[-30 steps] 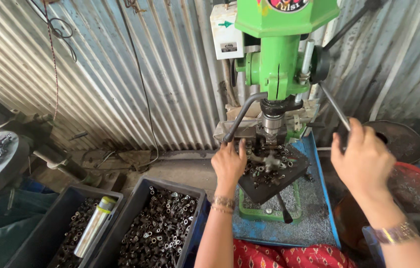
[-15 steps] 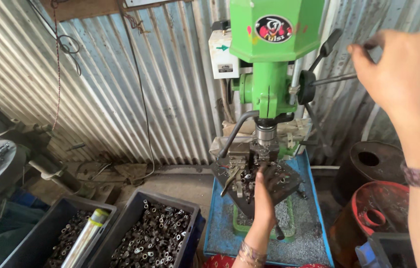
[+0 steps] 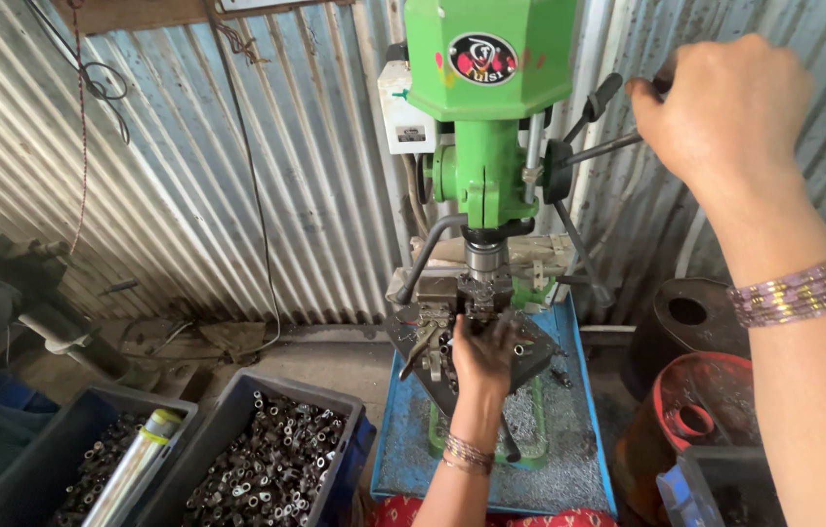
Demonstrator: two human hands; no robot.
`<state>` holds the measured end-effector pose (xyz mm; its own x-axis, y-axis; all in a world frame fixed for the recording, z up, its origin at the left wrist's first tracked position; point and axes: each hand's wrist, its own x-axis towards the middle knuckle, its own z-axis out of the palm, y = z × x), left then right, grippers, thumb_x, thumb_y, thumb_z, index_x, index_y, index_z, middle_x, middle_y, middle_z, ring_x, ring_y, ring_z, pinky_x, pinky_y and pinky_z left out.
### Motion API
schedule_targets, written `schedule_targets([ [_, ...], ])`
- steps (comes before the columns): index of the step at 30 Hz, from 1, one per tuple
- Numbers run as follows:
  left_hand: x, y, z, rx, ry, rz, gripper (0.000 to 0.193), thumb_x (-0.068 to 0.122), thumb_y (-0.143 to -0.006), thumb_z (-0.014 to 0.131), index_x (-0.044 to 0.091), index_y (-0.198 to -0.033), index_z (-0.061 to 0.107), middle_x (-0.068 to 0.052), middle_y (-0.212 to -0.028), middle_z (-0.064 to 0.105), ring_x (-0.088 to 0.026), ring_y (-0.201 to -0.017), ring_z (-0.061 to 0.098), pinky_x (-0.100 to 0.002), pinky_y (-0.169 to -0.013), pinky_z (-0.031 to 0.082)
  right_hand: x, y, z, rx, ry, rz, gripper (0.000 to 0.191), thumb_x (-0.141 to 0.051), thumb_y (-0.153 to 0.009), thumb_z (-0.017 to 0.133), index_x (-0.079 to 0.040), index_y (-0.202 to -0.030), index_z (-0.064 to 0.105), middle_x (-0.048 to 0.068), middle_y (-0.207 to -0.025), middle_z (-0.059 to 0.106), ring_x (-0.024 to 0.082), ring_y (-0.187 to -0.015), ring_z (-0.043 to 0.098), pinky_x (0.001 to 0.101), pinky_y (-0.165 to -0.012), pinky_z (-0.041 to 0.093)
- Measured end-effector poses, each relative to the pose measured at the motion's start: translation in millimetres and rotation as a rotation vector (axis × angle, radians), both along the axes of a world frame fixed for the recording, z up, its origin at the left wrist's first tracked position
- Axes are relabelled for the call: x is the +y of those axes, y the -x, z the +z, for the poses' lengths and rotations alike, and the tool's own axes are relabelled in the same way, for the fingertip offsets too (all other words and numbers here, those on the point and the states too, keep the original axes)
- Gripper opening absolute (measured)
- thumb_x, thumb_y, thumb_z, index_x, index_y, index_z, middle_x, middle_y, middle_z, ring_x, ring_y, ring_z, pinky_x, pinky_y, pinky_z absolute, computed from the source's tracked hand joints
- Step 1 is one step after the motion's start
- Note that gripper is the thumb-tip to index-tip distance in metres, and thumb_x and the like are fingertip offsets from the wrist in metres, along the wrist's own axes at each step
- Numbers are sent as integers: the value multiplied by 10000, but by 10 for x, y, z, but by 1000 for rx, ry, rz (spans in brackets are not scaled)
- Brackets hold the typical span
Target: The person places small black metal fittings one at a time onto the table of a bench drill press, holds them under the spinning tool, and pulls the machine's feed lever to drill or tap each part. Finished parts are swept into a tray, and the person repeats the cycle continuously while bins of completed parts sit nearby.
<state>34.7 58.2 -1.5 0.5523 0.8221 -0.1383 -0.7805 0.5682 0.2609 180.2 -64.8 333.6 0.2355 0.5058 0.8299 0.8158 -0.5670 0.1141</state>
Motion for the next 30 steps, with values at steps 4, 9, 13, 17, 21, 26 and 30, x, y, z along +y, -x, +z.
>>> schedule_targets([
  [4, 39, -3, 64, 20, 22, 42, 506, 448, -1030, 417, 103, -1399, 447, -140, -1388, 559, -331, -1202, 604, -483, -1021, 474, 30, -46, -19, -96, -9, -37, 434, -532, -932, 788, -126, -779, 793, 108, -567, 649, 297, -530, 672, 389, -504, 542],
  [9, -12, 58, -54, 38, -12, -3, 447, 494, -1091, 427, 57, -1045, 514, -156, -1021, 616, -295, -964, 610, -484, -900, 523, 59, -82, -46, -57, -22, 4, 408, -488, -953, 793, -109, -801, 799, 116, -572, 652, 302, -537, 671, 404, -503, 539],
  [13, -331, 47, -209, 138, -59, 49, 320, 424, -1015, 453, 120, -1017, 550, -122, -1004, 645, -272, -978, 628, -463, -937, 516, 87, -108, -81, -152, -86, -15, 355, -491, -953, 817, -170, -802, 803, 71, -578, 654, 266, -521, 669, 367, -483, 536],
  [17, -1102, -137, -347, 301, -142, -146, 509, 574, -1026, 494, 99, -1209, 516, -58, -1102, 638, -223, -1073, 605, -424, -1026, 442, 62, -125, -130, -299, -171, 69, 314, -403, -847, 843, -133, -728, 735, 1, -660, 676, 198, -593, 676, 315, -525, 533],
  [21, -1678, -77, -418, 508, -1027, -707, 879, 532, -1029, 552, 129, -1707, 164, -56, -1482, 527, -249, -1285, 573, -429, -1077, 443, 52, -121, -152, -366, -192, 90, 229, -343, -817, 821, -139, -803, 718, -31, -665, 682, 175, -599, 664, 304, -515, 512],
  [26, -1509, 136, -244, 1150, -1852, -377, 558, 439, -1017, 636, 105, -1462, 603, -173, -1034, 755, -383, -974, 733, -480, -880, 580, 40, -133, -156, -382, -179, 53, 223, -362, -809, 803, -156, -806, 718, -42, -666, 679, 161, -583, 655, 292, -496, 500],
  [30, -969, 170, -85, 1756, -1756, 339, 528, 243, -889, 659, 36, -1372, 599, -157, -1130, 694, -347, -1090, 617, -531, -941, 454, 61, -135, -176, -409, -194, 48, 195, -357, -811, 793, -176, -817, 721, -61, -668, 676, 140, -582, 649, 275, -498, 496],
])
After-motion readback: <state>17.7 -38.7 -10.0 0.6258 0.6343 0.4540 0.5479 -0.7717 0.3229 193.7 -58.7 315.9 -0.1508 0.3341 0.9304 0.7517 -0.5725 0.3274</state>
